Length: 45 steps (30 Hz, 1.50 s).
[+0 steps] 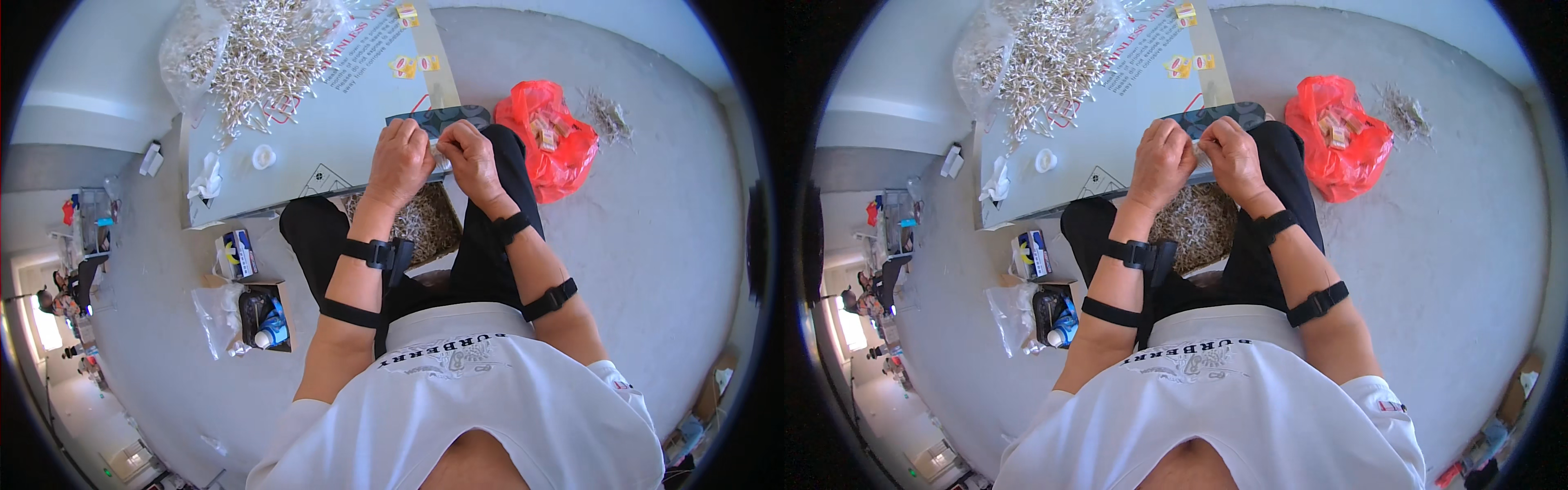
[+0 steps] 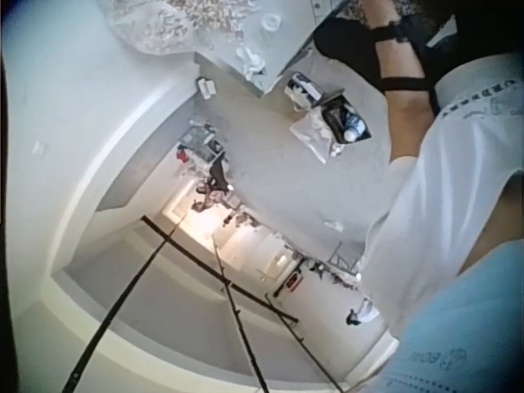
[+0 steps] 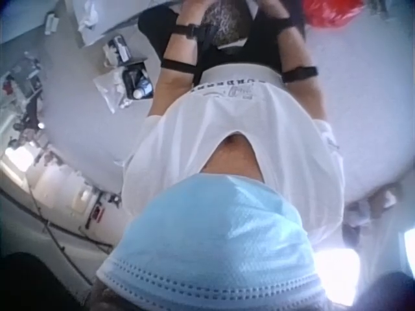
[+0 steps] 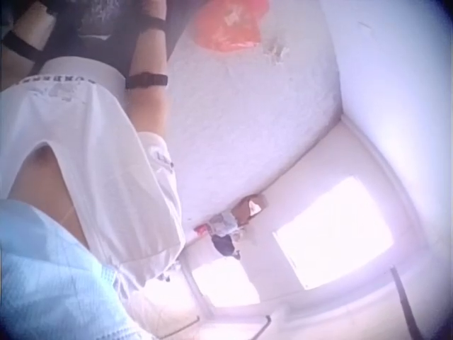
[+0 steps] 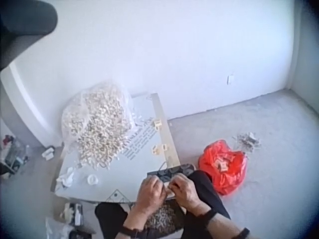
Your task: Arrange and pack cotton swabs into small plastic containers or bags.
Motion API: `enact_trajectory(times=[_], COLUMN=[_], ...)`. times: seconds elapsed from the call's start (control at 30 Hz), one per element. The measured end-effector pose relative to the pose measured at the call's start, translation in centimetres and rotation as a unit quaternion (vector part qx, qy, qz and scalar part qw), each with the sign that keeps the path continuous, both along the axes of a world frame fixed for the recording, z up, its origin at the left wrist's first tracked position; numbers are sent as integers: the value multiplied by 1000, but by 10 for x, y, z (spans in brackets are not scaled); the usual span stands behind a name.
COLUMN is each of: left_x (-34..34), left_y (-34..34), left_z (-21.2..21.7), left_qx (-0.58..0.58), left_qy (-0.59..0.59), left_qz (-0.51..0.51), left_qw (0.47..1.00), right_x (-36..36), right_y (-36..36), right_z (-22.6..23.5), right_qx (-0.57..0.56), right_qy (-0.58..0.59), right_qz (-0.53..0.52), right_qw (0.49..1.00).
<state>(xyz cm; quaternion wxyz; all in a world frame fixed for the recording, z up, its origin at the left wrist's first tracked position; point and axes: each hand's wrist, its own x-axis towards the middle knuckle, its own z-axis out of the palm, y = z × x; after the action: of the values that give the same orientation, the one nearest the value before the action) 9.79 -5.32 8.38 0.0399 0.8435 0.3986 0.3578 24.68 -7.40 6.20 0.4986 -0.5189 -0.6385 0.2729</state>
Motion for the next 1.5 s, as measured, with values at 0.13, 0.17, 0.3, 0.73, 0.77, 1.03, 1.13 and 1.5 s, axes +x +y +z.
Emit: enact_trajectory(times=[0.13, 0.17, 0.3, 0.73, 0.77, 1.03, 1.13, 1.5], left_x=[-22, -30, -59, -7, -5, -4, -7, 5], left_y=[-9, -10, -33, -98, -99, -99, -96, -86], left_z=[17, 22, 34, 99, 101, 102, 104, 103], left_qx=[35, 48, -190, -318, -323, -172, -147, -131], left_qy=[16, 34, -109, -523, -521, -371, -332, -297], left_qz=[5, 14, 100, -49, -49, -82, -95, -109], left_qw=[999, 998, 971, 789, 789, 909, 927, 940], right_x=[5, 8, 13, 5, 4, 5, 8, 13], right_y=[-9, -11, -34, -84, -83, -85, -82, -78], right_z=[15, 20, 67, 99, 101, 87, 84, 83], right_qx=[29, 39, -1, -115, -95, -92, -48, -22], right_qy=[64, 95, 159, 258, 210, 320, 302, 229], right_qz=[-3, 3, 24, 188, 206, 198, 202, 194], right_qw=[998, 995, 987, 941, 951, 922, 931, 954])
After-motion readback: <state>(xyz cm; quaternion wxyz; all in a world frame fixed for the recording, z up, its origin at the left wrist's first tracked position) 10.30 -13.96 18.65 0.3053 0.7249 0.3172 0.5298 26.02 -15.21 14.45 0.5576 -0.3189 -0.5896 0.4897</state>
